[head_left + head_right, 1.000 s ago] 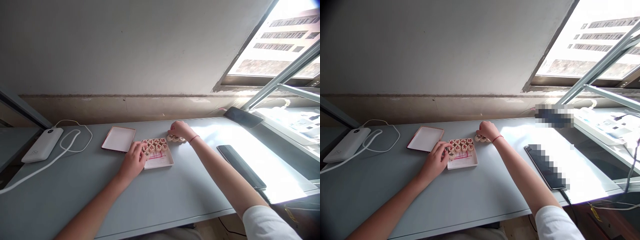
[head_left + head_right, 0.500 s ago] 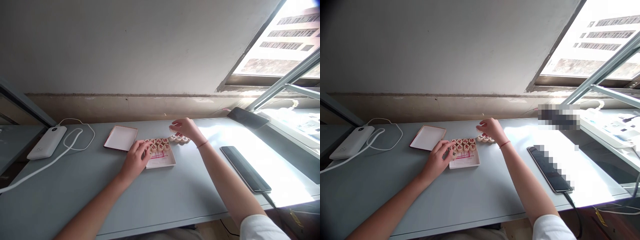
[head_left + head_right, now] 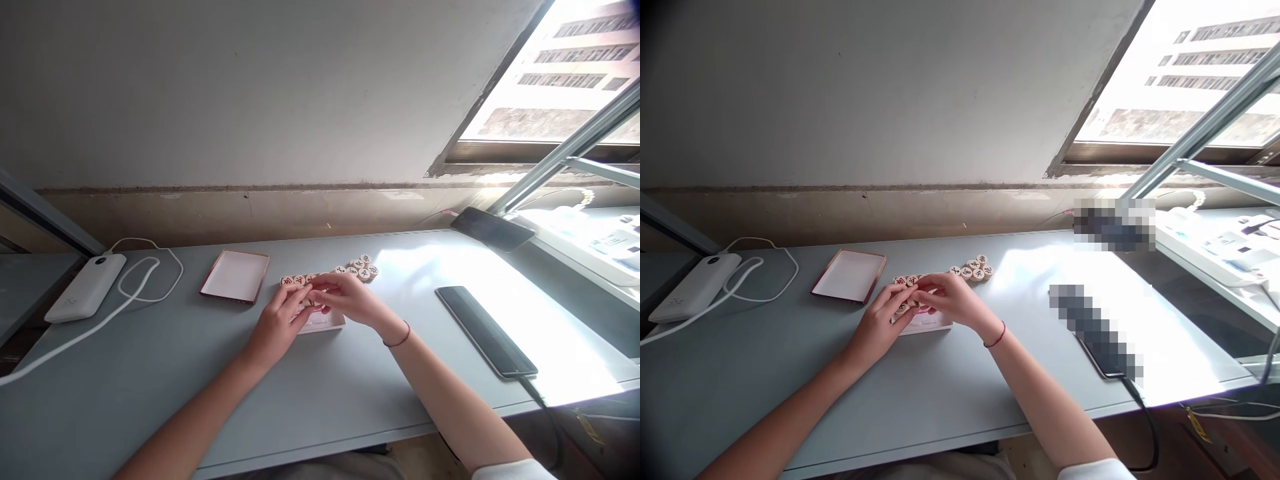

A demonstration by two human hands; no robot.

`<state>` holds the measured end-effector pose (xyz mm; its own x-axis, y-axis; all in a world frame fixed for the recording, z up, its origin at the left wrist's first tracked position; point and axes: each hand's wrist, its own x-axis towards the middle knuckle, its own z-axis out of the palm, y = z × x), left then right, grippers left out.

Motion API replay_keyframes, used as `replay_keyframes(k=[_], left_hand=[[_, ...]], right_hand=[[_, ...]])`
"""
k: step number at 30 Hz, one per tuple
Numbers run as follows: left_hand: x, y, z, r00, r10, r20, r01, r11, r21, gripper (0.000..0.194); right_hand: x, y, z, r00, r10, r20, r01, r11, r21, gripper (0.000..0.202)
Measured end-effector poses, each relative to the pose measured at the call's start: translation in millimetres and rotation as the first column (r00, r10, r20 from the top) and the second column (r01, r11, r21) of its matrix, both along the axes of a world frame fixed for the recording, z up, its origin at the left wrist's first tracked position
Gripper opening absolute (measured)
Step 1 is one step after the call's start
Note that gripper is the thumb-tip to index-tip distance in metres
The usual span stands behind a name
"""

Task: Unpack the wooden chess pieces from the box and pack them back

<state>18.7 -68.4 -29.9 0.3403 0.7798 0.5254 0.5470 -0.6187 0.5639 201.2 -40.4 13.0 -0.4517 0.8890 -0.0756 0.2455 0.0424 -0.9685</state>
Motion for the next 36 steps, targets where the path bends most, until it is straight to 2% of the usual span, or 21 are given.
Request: replay_keyframes(k=[5,8,12,14,18,22,25,32,36], left_hand=[[1.0,1.5,-0.4,0.998,0.024,-0.059,-0.023,1.0,0.01,0.014],[2.7,3.3,-2.2,0.987,0.044,-0.156,-0.032,0.997,0.074,0.007],[4.3,2.6,-2.6,0.966,0.107,-0.234,-0.097,0.994,0.054,0.004],[3.0,1.8,-1.9,0.961,0.127,-0.247,-0.12,0.992,0.042,0.007],[-5.3,3.6,-1.1,0.966,0.12,-0.23,-0.114,0.993,0.043,0.009],[-14.3,7.5,-1.9,0.98,0.066,-0.19,-0.063,0.998,0.019,0.021],[-17.1,8.5,-3.4,0.98,0.05,-0.192,-0.052,0.999,-0.008,0.026],[-17.5,7.4,-10.1,0.975,0.022,-0.22,-0.025,1.0,-0.013,0.031],[-17.3,8.2,-11.3,0.976,0.024,-0.216,-0.024,1.0,-0.002,0.035]], right_hand=[[15.0,4.6,4.3,0.988,-0.156,0.009,0.155,0.984,0.083,0.039],[20.4,3.2,7.6,0.982,-0.175,0.077,0.167,0.981,0.097,0.034],[20.9,-2.8,7.3,0.975,-0.064,0.212,0.021,0.98,0.196,0.021],[18.6,-6.3,5.7,0.959,-0.024,0.283,-0.054,0.964,0.262,0.023],[9.0,-11.7,-0.4,0.915,-0.068,0.397,-0.104,0.912,0.398,0.023],[-2.7,-13.1,-11.7,0.877,-0.072,0.474,-0.214,0.826,0.522,0.007],[-6.7,-11.6,-20.6,0.845,-0.043,0.534,-0.337,0.731,0.593,0.009],[-8.0,-7.6,-33.1,0.795,-0.15,0.588,-0.373,0.644,0.668,0.013],[-8.8,-7.8,-30.6,0.806,-0.15,0.573,-0.355,0.651,0.67,0.014]])
